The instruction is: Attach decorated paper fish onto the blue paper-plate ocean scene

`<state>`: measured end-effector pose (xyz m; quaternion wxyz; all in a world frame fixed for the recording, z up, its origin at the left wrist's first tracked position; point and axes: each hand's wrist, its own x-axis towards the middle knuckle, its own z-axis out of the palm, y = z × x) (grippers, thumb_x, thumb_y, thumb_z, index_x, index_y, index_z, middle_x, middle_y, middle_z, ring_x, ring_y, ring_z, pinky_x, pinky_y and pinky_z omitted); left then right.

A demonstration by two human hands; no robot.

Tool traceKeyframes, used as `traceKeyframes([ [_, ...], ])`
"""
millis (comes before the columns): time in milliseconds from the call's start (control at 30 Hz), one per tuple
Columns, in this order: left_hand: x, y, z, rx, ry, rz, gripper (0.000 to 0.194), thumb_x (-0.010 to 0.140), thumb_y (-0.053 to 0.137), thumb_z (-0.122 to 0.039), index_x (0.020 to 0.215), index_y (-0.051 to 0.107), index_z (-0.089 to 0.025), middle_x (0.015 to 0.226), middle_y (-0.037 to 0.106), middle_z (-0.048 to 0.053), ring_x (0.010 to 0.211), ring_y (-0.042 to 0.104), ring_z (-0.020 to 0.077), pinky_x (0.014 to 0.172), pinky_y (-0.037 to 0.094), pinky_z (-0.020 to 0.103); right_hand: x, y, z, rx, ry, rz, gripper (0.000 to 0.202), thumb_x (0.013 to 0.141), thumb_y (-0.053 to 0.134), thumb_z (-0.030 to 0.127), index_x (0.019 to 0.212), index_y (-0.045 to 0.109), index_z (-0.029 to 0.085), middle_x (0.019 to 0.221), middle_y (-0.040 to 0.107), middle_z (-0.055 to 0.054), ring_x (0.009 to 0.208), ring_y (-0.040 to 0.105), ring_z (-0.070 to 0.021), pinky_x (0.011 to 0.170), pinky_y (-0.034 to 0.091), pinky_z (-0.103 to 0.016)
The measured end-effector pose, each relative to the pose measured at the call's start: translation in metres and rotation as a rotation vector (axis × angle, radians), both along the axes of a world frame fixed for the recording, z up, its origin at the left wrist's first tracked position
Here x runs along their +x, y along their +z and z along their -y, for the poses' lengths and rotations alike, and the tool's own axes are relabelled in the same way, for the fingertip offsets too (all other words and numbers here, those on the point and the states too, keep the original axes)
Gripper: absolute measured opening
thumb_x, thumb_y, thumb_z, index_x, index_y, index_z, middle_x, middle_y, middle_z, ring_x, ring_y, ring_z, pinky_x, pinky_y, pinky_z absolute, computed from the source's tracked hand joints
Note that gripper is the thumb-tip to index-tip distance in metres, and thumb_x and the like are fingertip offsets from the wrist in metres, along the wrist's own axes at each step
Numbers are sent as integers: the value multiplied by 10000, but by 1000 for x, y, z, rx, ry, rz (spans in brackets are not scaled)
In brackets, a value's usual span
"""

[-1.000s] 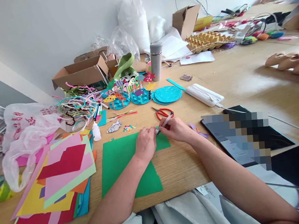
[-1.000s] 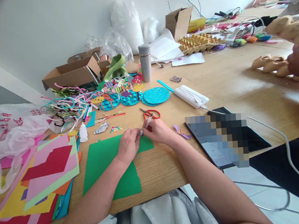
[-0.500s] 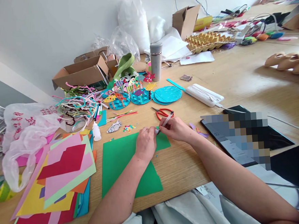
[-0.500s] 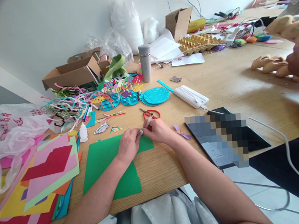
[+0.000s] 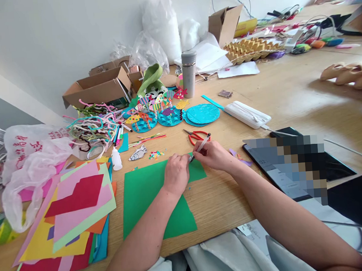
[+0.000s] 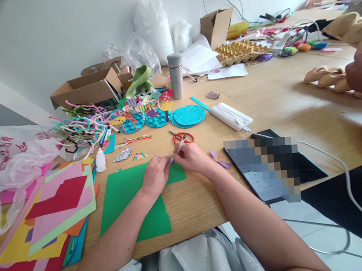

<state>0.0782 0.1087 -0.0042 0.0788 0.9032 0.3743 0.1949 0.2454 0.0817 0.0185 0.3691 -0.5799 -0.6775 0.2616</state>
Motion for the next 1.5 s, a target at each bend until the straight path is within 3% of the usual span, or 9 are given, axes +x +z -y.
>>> traceKeyframes([
  [800, 0, -3, -1, 6, -30, 53, 184, 909, 494, -120, 1032, 629, -143, 888, 673, 78, 896, 594, 213, 803, 487, 335, 4, -2, 0, 27, -45, 41, 111, 773, 522, 250, 704, 562, 173, 532, 527, 15, 488, 490, -107, 515, 368, -223],
  [1500, 0, -6, -3, -7, -78, 99, 190, 889, 528, -105, 959, 697, -155, 918, 675, 70, 919, 582, 205, 849, 488, 336, 4, -3, -2, 37, -69, 45, 104, 757, 518, 243, 687, 555, 176, 517, 505, 24, 455, 460, -93, 482, 345, -210],
])
